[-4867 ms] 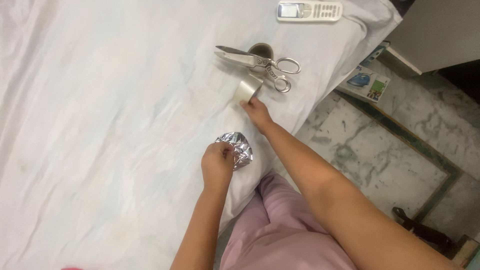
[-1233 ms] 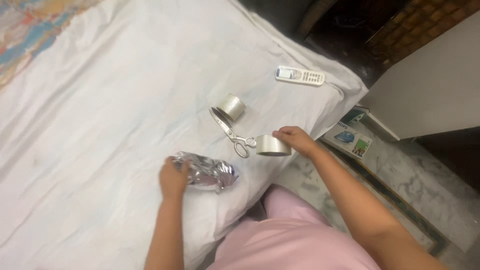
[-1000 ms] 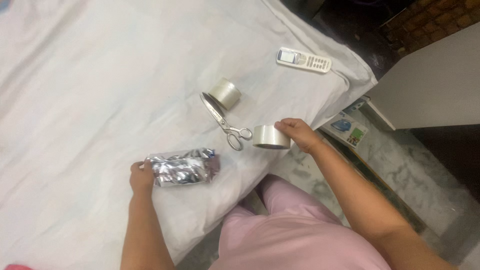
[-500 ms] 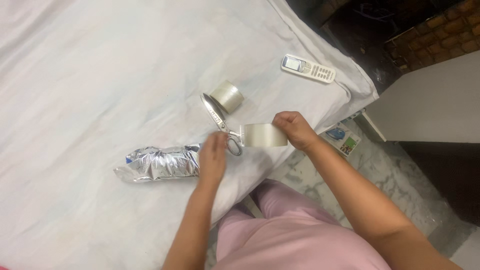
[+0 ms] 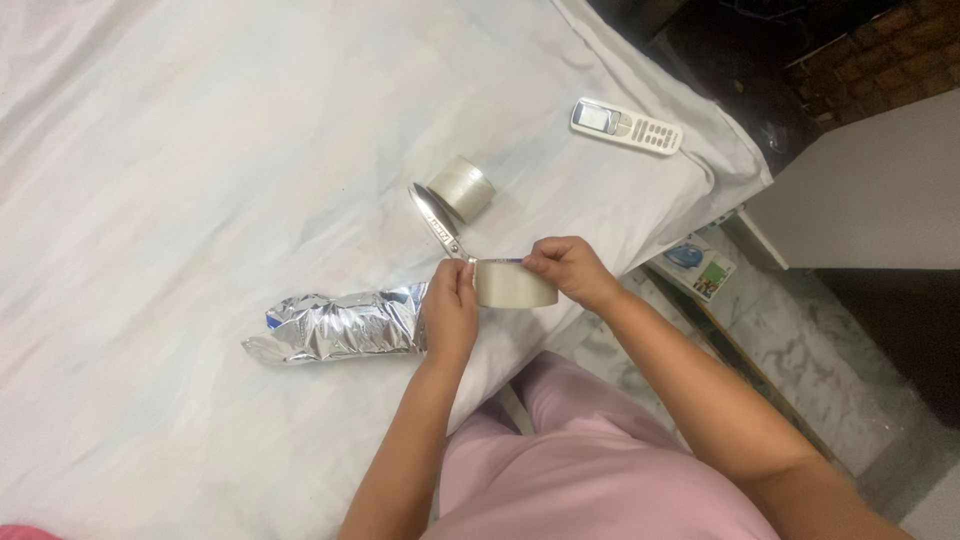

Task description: The person wraps a small item using blue and silver foil paper on a white-covered table. They fold the paper around the item, cut and apply clear tape with scissors, and adjust the wrapped package to secure the ends.

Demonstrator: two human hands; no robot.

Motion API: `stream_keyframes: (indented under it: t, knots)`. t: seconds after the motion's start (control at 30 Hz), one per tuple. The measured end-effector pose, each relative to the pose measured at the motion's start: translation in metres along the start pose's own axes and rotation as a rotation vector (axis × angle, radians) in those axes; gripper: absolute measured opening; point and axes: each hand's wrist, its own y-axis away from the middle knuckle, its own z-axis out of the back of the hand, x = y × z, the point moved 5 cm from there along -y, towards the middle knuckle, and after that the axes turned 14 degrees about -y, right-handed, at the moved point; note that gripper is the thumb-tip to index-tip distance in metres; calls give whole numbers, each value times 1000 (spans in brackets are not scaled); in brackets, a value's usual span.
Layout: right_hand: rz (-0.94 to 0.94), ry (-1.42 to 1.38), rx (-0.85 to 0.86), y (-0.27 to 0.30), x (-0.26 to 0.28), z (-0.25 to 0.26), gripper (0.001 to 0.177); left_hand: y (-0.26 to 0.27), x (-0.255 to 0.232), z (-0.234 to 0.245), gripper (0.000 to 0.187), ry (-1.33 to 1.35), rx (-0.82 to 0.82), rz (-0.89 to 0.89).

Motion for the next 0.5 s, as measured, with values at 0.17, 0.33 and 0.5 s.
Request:
stream_keyframes:
  t: [0.17, 0.33, 0.5]
  knots:
    - [11, -18, 62, -9, -24, -4, 37, 3, 5, 2, 18, -118, -82, -109]
    - [12, -2, 132, -12, -57, -6, 37, 12, 11, 6, 16, -219, -34, -123]
    - [-96, 87, 100, -16, -103, -6, 37, 24, 9, 15, 10, -318, -69, -277]
